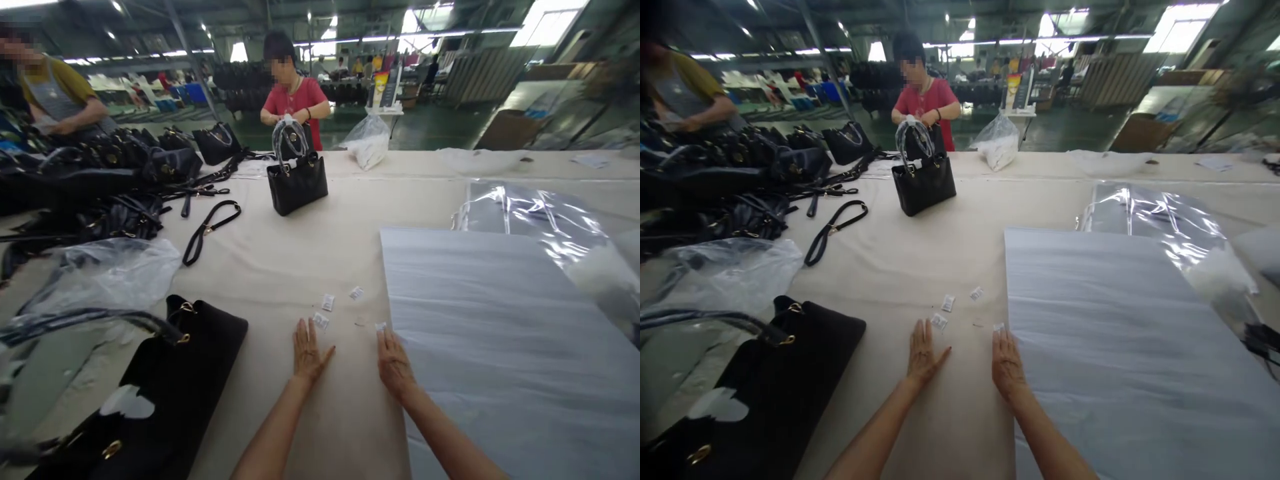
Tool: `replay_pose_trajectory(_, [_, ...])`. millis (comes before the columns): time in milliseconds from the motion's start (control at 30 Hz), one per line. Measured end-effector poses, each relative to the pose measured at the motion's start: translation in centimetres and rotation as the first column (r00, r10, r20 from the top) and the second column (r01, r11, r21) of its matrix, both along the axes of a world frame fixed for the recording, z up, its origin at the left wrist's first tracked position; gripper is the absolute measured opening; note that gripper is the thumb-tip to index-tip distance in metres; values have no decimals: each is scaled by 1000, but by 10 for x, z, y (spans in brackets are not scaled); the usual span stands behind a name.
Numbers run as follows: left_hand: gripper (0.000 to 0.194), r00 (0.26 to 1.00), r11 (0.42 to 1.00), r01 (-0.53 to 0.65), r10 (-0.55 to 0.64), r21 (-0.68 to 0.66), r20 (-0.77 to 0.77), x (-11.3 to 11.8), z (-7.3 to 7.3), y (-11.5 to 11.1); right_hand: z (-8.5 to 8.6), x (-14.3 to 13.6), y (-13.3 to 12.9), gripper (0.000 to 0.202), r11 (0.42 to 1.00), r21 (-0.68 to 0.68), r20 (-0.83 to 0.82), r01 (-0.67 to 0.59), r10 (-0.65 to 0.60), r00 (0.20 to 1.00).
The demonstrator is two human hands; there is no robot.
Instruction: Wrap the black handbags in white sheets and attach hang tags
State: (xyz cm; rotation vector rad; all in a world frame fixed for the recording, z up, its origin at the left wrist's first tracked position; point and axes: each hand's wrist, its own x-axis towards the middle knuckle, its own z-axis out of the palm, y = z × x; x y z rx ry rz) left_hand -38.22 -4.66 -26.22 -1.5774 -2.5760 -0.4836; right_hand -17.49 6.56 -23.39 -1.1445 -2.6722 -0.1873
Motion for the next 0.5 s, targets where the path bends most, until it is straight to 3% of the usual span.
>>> replay_pose_trajectory(100, [86,995,995,99,-98,-11,29,-10,8,38,-1,-20,11,43,996,52,180,68,-77,981])
replay_pose_trajectory(267, [56,976,979,200,-202,28,78,-25,12,87,16,-18,42,41,997,-52,336,-62,76,939])
replay_pose_trajectory(367, [40,965,973,225,-229,45,129,-31,7,103,34,-29,71,33,976,-212,319,-41,109,941])
replay_pose_trajectory(500, [34,957,974,221,-225,46,183,-34,9,105,53,-70,116,32,930,-360,169,-77,146,975])
